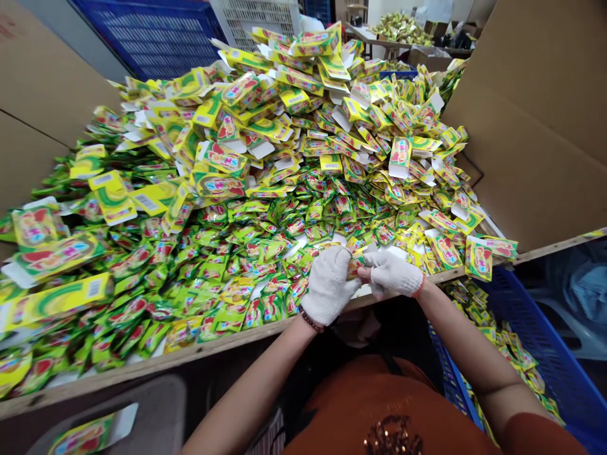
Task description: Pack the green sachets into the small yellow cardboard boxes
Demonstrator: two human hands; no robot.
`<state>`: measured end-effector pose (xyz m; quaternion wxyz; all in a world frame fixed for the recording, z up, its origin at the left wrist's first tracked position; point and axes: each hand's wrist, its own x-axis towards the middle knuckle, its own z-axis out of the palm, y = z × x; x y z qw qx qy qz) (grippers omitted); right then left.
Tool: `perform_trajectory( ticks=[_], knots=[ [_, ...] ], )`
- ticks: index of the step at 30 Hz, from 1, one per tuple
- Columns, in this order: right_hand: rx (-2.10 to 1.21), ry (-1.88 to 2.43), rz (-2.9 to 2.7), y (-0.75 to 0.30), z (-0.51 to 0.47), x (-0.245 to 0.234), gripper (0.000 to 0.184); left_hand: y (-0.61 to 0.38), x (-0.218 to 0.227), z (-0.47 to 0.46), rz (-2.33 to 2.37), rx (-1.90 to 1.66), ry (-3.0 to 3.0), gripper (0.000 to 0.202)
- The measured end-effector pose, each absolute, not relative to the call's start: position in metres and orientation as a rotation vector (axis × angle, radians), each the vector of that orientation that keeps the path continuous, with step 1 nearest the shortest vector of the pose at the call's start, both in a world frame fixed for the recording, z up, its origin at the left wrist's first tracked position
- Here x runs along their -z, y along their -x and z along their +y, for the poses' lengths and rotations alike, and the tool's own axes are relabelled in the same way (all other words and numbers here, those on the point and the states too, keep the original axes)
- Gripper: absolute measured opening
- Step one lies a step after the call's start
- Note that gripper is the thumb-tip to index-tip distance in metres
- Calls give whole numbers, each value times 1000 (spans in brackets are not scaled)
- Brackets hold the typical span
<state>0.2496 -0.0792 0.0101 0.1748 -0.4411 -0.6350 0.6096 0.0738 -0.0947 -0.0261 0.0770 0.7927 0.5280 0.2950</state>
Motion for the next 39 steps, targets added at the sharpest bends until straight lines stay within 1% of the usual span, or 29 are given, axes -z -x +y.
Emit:
perform_trajectory(
  ticks=[3,5,6,8,9,11,12,13,15,18,20,23,25,28,32,35,39],
  knots=[
    [-1390,1316,-1857,-250,-75,-5,18,-70,22,-95,1397,-873,-2057,27],
    [-1194,1319,-1747,-251,-76,-1,14,-68,23,-94,1282,-928,-1771,20],
    [-1100,1324,-1648,-251,-77,3,16,-67,26,-95,1232,-979,-1620,19],
    [-987,1317,-1465,-250,-81,12,23,-68,32,-97,1154,-1084,-1353,28],
    [-998,1298,-1405,-250,-83,18,27,-70,36,-99,1126,-1128,-1259,35],
    [-1120,1239,-1339,-248,-87,29,34,-74,42,-103,1102,-1197,-1188,49],
    [-1174,1219,-1323,-247,-89,33,35,-76,45,-104,1092,-1211,-1199,52],
    [-1198,1212,-1320,-247,-91,37,36,-76,47,-105,1076,-1204,-1229,50],
    [-1192,1215,-1360,-248,-92,38,36,-75,47,-105,1045,-1156,-1327,39],
    [-1162,1202,-1501,-251,-89,31,29,-70,41,-101,1083,-1107,-1529,24],
    [-1159,1180,-1508,-252,-83,25,30,-68,36,-96,1130,-1111,-1642,18],
    [-1283,1098,-1378,-250,-75,19,38,-68,33,-90,1145,-1141,-1626,19],
    [-1320,1099,-1391,-249,-74,18,43,-69,36,-88,1176,-1172,-1550,28],
    [-1193,1168,-1619,-250,-77,18,35,-68,41,-90,1212,-1145,-1500,41],
    [-1069,1217,-1747,-255,-80,14,37,-63,40,-94,1244,-1083,-1661,41],
    [-1029,1215,-1770,-257,-77,6,31,-61,37,-94,1233,-1069,-1748,43],
    [-1026,1161,-1932,-255,-73,1,23,-59,42,-92,1175,-1069,-1654,52]
  ],
)
